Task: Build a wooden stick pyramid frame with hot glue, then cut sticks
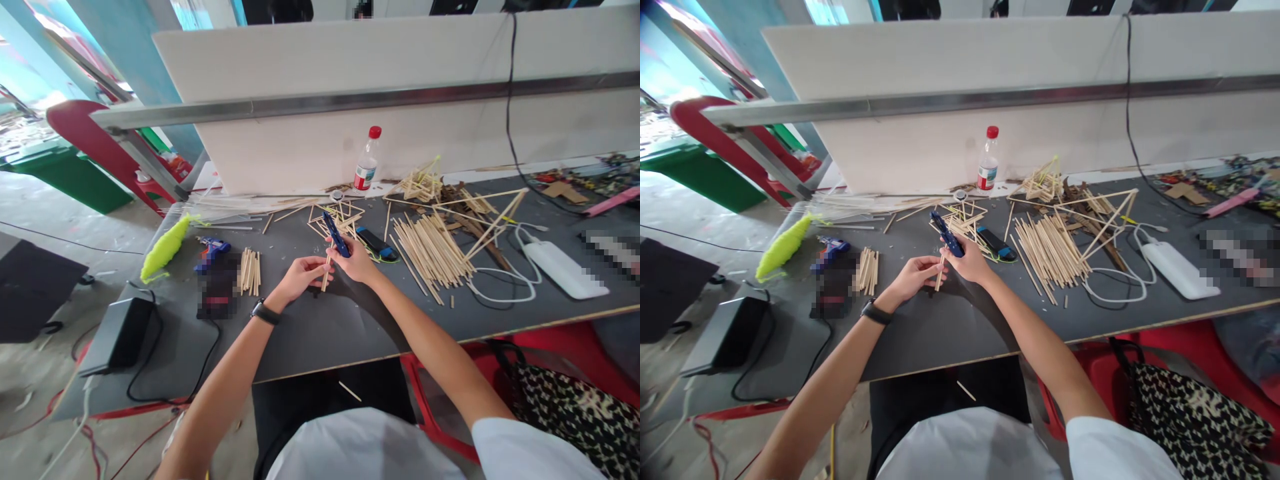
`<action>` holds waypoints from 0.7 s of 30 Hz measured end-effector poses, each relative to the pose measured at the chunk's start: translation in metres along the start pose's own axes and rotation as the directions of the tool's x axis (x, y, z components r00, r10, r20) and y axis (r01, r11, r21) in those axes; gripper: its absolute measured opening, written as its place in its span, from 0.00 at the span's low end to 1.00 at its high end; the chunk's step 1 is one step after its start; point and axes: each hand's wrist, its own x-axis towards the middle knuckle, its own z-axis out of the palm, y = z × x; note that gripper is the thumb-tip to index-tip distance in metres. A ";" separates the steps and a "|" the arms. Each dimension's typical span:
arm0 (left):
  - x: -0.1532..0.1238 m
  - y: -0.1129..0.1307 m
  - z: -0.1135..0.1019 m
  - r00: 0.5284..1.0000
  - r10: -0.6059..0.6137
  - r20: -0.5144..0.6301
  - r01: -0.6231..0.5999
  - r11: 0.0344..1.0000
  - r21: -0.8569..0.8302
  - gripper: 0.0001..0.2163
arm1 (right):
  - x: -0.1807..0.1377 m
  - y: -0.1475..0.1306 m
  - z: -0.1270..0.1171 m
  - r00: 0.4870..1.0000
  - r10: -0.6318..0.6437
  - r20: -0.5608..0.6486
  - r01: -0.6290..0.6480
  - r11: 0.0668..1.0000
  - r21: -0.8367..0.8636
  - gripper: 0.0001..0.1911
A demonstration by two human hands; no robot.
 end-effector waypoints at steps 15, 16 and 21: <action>0.001 0.000 -0.001 1.000 -0.002 0.006 0.002 1.000 -0.022 0.21 | 0.000 0.002 0.000 1.000 0.000 -0.008 0.001 1.000 0.006 0.18; 0.001 0.000 -0.001 1.000 -0.001 0.007 0.001 1.000 -0.019 0.21 | 0.000 0.002 0.000 1.000 0.004 -0.009 -0.004 1.000 0.008 0.18; 0.001 0.000 -0.001 1.000 -0.004 -0.004 0.004 1.000 -0.025 0.22 | 0.000 0.001 0.001 1.000 0.013 -0.015 -0.013 1.000 0.004 0.18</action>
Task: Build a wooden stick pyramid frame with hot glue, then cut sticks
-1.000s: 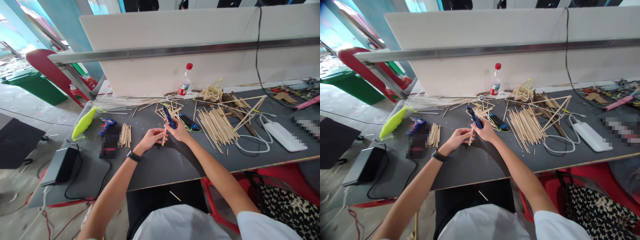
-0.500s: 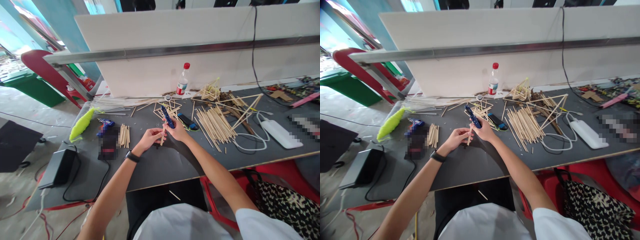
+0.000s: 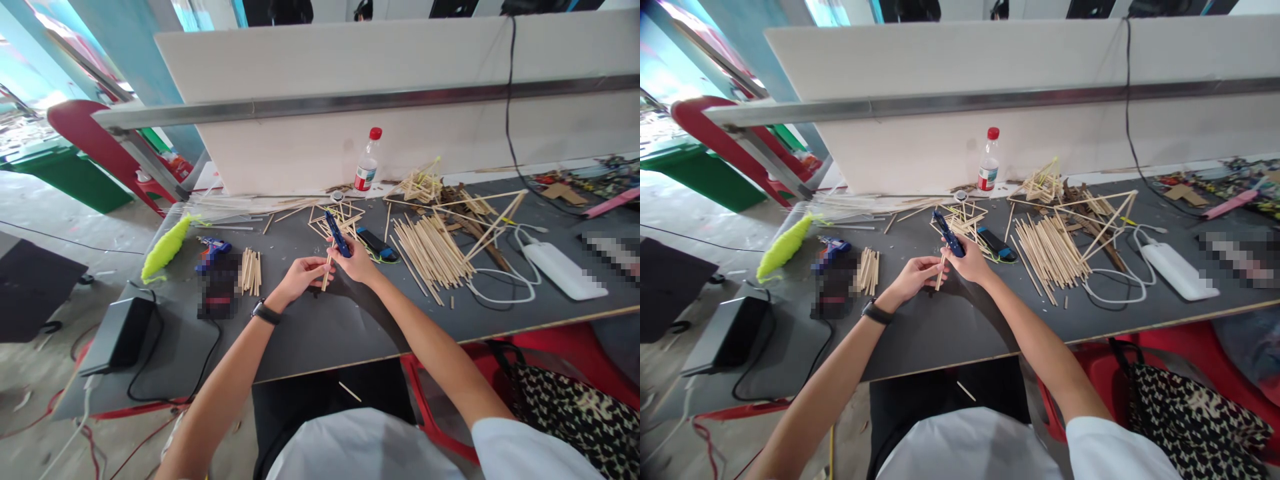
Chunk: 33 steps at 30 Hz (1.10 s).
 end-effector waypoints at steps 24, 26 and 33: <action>-0.011 0.032 -0.035 0.951 0.195 -0.241 -0.192 0.981 0.037 0.22 | 0.004 -0.004 -0.002 0.999 0.053 0.010 -0.048 0.955 -0.294 0.21; -0.013 0.036 -0.036 0.954 0.179 -0.239 -0.173 0.984 0.049 0.22 | 0.004 -0.004 -0.005 0.998 0.058 0.021 -0.047 0.936 -0.349 0.21; -0.013 0.036 -0.037 0.960 0.135 -0.244 -0.101 0.984 0.148 0.24 | 0.008 -0.008 -0.026 0.989 0.119 0.092 -0.064 0.885 -0.461 0.20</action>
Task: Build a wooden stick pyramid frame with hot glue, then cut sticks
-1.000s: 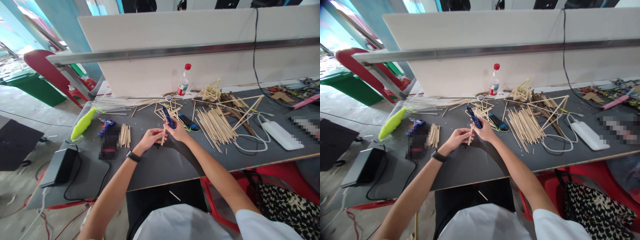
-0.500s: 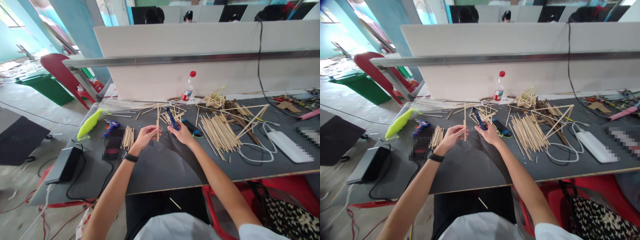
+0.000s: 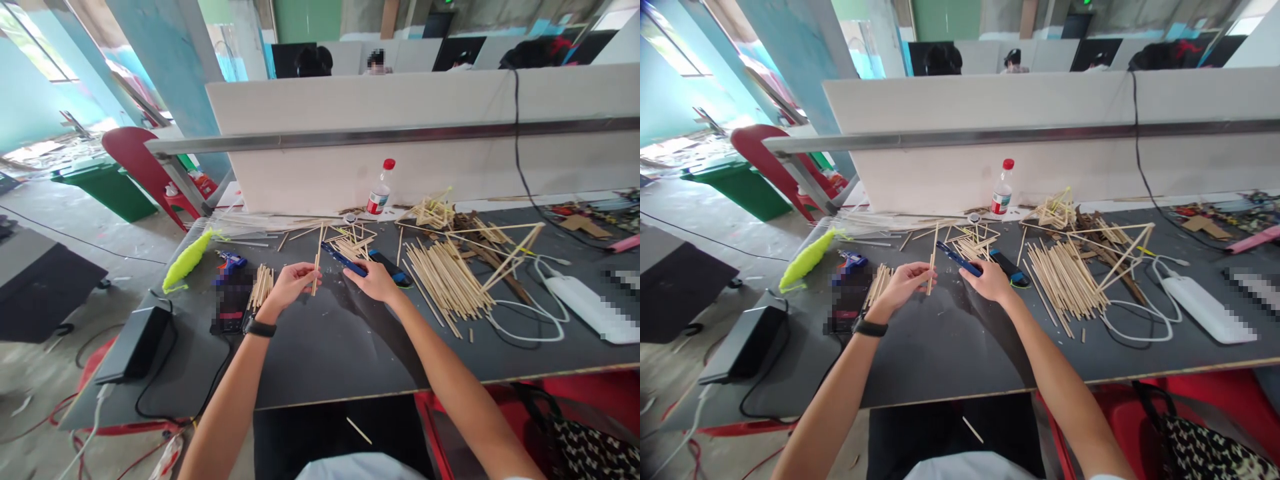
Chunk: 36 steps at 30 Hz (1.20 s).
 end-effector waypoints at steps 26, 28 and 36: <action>-0.003 -0.004 -0.002 0.988 -0.064 0.138 0.061 0.998 0.026 0.24 | -0.004 0.017 -0.024 0.992 -0.103 0.074 0.108 0.992 -0.066 0.21; -0.002 -0.005 0.000 0.992 -0.056 0.110 0.052 0.998 0.039 0.24 | -0.005 0.014 -0.025 0.992 -0.096 0.082 0.103 0.991 -0.088 0.20; -0.001 -0.010 0.005 0.994 -0.056 0.097 0.050 0.997 0.064 0.25 | -0.008 0.005 -0.026 0.991 -0.057 0.121 0.066 0.996 -0.068 0.19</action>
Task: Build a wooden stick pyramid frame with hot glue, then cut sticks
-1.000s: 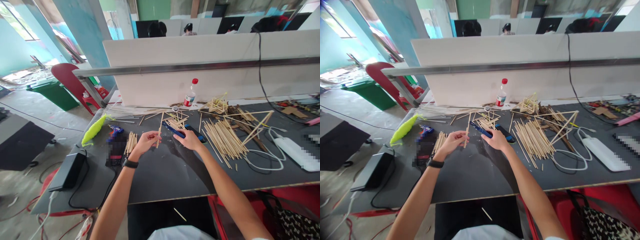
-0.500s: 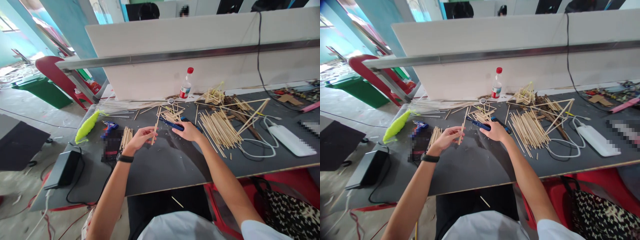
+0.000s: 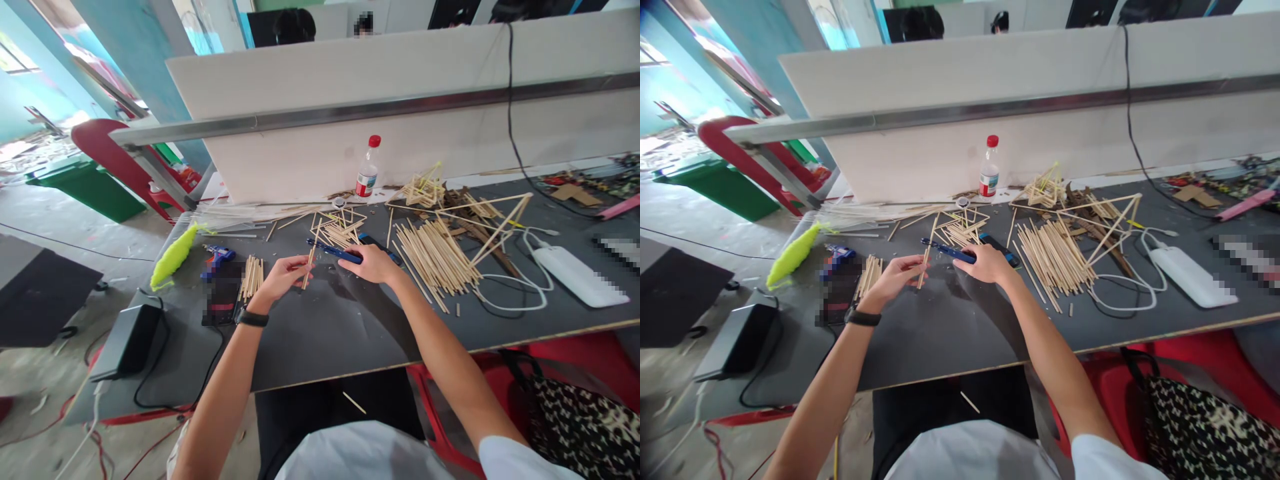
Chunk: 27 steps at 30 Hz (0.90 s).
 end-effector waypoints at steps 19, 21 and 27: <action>-0.002 0.001 -0.001 0.998 -0.034 0.045 0.036 0.998 -0.055 0.28 | 0.000 -0.003 0.000 0.998 0.055 0.039 -0.055 0.998 -0.004 0.37; -0.003 0.001 -0.001 0.998 -0.030 0.052 0.033 0.998 -0.059 0.29 | 0.000 -0.002 0.001 0.996 0.078 0.048 -0.079 0.997 0.022 0.38; -0.003 0.000 -0.003 0.997 -0.028 0.075 0.032 0.998 -0.056 0.29 | 0.001 -0.001 0.002 0.994 0.099 0.048 -0.099 0.995 -0.010 0.39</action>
